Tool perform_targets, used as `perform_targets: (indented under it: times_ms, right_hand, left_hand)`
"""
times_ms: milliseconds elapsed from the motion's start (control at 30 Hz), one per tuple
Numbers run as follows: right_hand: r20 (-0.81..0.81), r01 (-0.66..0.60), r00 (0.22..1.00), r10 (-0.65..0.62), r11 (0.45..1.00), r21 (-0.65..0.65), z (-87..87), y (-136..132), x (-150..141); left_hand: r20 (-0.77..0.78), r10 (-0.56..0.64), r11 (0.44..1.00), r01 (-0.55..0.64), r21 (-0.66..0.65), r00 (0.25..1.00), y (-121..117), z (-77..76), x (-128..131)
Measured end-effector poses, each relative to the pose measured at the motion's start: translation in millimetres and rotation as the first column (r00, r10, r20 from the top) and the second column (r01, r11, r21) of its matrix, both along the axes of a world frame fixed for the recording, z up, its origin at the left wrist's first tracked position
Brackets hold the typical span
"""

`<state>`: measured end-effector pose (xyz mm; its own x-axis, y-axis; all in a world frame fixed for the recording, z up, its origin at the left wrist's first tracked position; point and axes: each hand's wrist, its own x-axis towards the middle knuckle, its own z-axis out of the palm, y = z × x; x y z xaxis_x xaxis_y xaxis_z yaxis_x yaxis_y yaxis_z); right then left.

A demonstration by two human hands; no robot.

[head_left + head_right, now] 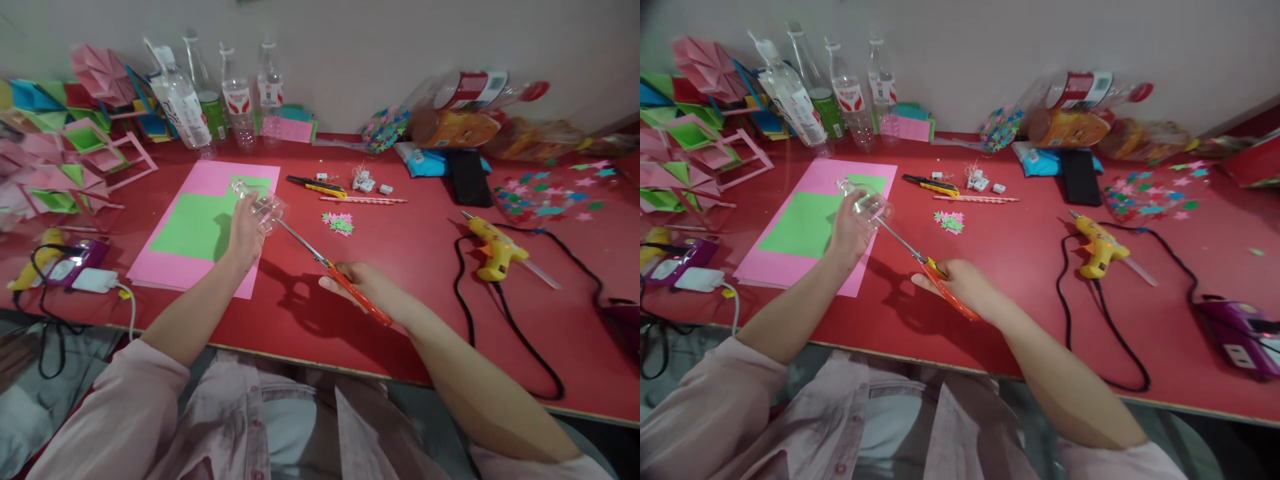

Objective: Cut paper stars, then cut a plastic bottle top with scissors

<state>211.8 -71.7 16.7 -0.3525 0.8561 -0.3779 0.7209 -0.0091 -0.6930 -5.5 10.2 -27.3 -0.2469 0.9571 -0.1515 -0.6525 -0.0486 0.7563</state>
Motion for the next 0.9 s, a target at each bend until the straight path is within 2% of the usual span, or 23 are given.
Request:
perform_targets:
  times_ms: [200,400,600,900]
  right_hand:
    - [-0.098,0.013,0.995,-0.025,0.993,-0.117,0.0,-3,-2]
    - [-0.159,0.005,0.987,-0.038,0.980,-0.200,-7.3,-2,-4]
    - [-0.202,-0.014,0.979,-0.032,0.975,-0.223,-11.2,-2,-4]
    - [-0.209,0.002,0.976,-0.057,0.967,-0.256,-10.1,-4,-6]
  left_hand:
    - [-0.021,0.010,1.000,-0.010,-0.003,1.000,-3,2.8,5]
    - [-0.044,0.030,0.999,-0.031,-0.012,0.999,-5,4.3,12]
    - [-0.083,0.002,1.000,-0.003,-0.014,0.997,-12,7.8,20]
    - [-0.099,-0.002,1.000,0.005,0.027,0.995,-11,1.4,18]
